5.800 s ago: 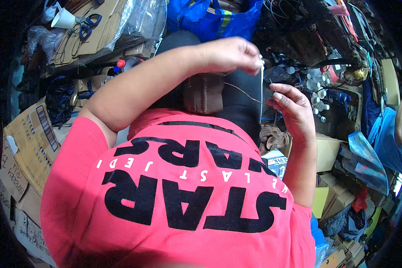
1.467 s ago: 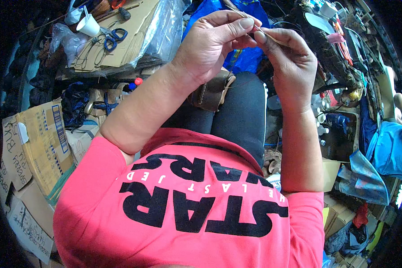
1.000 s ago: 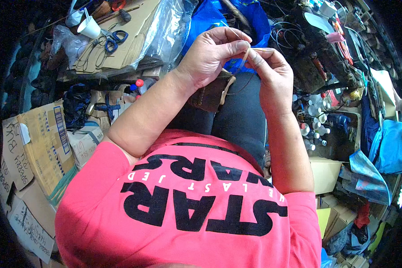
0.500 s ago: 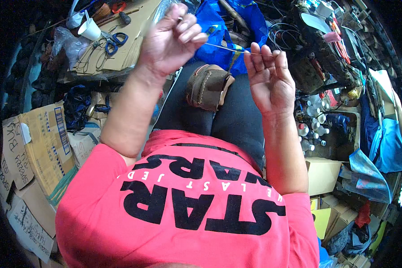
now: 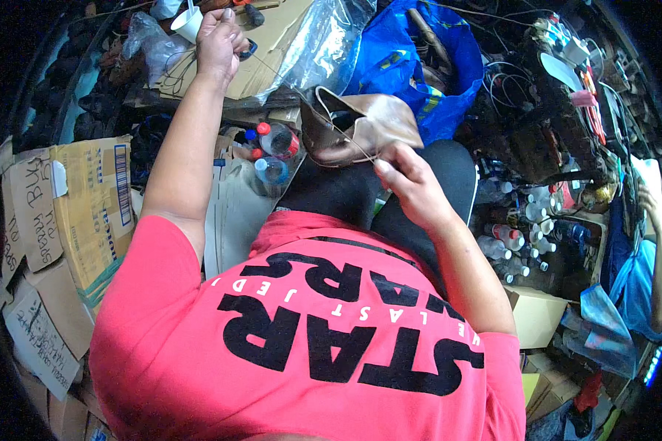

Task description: Sewing a leather shoe upper by hand using a needle and thread in a manufacturing environment.

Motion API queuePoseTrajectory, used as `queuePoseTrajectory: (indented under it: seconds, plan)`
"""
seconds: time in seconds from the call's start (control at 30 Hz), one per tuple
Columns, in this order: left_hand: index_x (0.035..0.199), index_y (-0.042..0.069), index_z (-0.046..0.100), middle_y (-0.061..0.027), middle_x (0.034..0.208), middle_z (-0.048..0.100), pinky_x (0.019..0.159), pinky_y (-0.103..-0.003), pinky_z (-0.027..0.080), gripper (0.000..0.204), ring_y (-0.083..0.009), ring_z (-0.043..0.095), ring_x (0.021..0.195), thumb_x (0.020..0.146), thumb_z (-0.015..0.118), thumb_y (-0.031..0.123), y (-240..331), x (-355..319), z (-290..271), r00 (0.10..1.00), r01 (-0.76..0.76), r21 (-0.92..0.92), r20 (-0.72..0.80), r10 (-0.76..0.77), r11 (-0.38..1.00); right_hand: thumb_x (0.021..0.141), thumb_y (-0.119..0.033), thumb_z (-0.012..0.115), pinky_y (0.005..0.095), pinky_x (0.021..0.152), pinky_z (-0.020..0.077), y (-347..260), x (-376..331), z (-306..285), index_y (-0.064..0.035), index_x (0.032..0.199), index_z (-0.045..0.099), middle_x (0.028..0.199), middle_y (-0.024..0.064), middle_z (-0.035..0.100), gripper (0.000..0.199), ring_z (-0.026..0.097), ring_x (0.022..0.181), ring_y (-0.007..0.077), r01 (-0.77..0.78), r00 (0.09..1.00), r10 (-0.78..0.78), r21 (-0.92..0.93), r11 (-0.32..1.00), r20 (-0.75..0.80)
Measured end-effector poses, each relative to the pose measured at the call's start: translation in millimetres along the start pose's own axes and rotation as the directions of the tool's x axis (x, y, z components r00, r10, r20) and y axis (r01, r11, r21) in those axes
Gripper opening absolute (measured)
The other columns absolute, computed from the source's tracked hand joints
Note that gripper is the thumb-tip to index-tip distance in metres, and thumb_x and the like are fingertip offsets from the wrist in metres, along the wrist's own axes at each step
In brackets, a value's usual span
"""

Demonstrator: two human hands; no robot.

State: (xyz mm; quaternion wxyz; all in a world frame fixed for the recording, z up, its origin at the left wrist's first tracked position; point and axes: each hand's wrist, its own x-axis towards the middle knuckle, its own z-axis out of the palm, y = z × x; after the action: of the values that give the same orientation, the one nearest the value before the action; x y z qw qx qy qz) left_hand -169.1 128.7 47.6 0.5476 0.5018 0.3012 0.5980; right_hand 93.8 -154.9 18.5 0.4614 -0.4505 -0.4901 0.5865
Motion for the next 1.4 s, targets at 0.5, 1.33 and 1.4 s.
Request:
queuePoseTrajectory:
  seconds: [0.5,1.33,1.4]
  plan:
    - [0.094,0.006,0.057,-0.0052,0.081,0.060,0.073,-0.030,0.050,0.006,-0.0172,0.061,0.076,0.095,0.053,0.011,48.2,-131.7,80.1,0.787,0.334,-0.236,0.603,-0.132,0.912,0.088,-0.026,0.063,0.0341,0.085,0.0423,-53.1,-81.5,-21.6,-0.0073,0.082,0.051,0.074,0.0090,0.063,0.022,0.063,0.078,0.0211,-0.198,0.969,0.172,0.146,0.969,0.175]
    - [0.103,0.010,0.063,-0.0142,0.106,0.059,0.082,-0.045,0.051,0.023,-0.0332,0.061,0.100,0.084,0.051,0.006,-12.6,-6.1,-32.1,0.925,-0.379,0.908,0.366,-0.101,-0.180,0.093,-0.009,0.057,0.0237,0.086,0.0402,-59.2,-92.2,-84.7,-0.0015,0.093,0.061,0.093,0.0036,0.061,0.009,0.055,0.090,0.0103,0.031,0.813,-0.261,-0.409,0.912,-0.520]
    - [0.096,0.009,0.063,-0.0124,0.100,0.060,0.079,-0.044,0.051,0.018,-0.0343,0.062,0.092,0.083,0.052,0.006,-3.6,-9.9,-29.4,0.915,-0.377,0.882,0.402,0.035,-0.282,0.093,-0.009,0.058,0.0218,0.083,0.0405,-53.7,-93.3,-87.5,-0.0015,0.094,0.061,0.092,0.0024,0.061,0.008,0.055,0.089,0.0087,0.014,0.822,-0.213,-0.356,0.935,-0.528]
